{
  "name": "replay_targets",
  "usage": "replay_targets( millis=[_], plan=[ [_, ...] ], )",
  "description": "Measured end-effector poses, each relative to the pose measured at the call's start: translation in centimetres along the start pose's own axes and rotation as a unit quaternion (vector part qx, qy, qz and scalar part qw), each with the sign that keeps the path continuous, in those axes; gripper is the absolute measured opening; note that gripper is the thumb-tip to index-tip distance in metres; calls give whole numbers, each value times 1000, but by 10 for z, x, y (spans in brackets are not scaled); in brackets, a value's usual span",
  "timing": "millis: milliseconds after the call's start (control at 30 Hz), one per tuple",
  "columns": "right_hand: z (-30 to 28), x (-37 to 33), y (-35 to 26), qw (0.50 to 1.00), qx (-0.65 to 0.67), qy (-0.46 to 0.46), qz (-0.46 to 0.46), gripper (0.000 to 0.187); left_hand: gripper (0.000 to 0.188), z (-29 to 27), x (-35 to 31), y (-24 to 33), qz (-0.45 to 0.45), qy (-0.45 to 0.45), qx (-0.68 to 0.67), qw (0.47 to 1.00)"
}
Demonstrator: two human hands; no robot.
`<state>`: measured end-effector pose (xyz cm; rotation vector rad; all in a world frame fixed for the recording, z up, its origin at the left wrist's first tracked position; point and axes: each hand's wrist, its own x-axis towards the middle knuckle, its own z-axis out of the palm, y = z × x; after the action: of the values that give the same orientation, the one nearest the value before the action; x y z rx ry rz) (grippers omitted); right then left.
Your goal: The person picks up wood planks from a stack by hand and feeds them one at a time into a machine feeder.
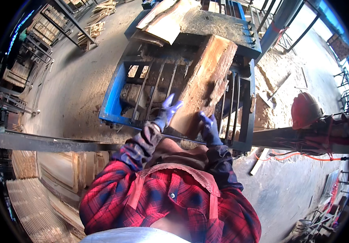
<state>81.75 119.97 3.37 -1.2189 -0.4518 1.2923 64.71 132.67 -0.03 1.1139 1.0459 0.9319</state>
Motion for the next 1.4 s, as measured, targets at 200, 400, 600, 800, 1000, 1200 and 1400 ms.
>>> replay_targets(
  millis=[200, 400, 600, 800, 1000, 1200, 1400],
  plan=[
    [57, 0, 26, 977, 80, -196, -17, 46, 55, -74, -54, 30, -57, 74, -113, 989],
    [102, -5, 33, 767, -538, -156, -313, 106, 62, -132, -21, 59, -62, 0, 31, 998],
    [116, 37, 43, 681, -646, -101, -330, 97, 40, -130, 48, 29, 274, 182, 490, 808],
    [110, 122, 29, 644, -675, -88, -349, 94, 25, -108, 133, 13, 343, 187, 493, 777],
    [160, 252, -68, 915, -299, -13, -271, 65, 42, -89, 223, 11, 332, 220, 463, 792],
    [200, 364, -149, 985, -81, -89, -123, 41, 34, -84, 256, 44, 283, 168, 283, 901],
    [99, 231, -99, 979, -91, -147, -108, 26, 45, -72, 228, 94, 63, 57, -247, 965]
  ],
)
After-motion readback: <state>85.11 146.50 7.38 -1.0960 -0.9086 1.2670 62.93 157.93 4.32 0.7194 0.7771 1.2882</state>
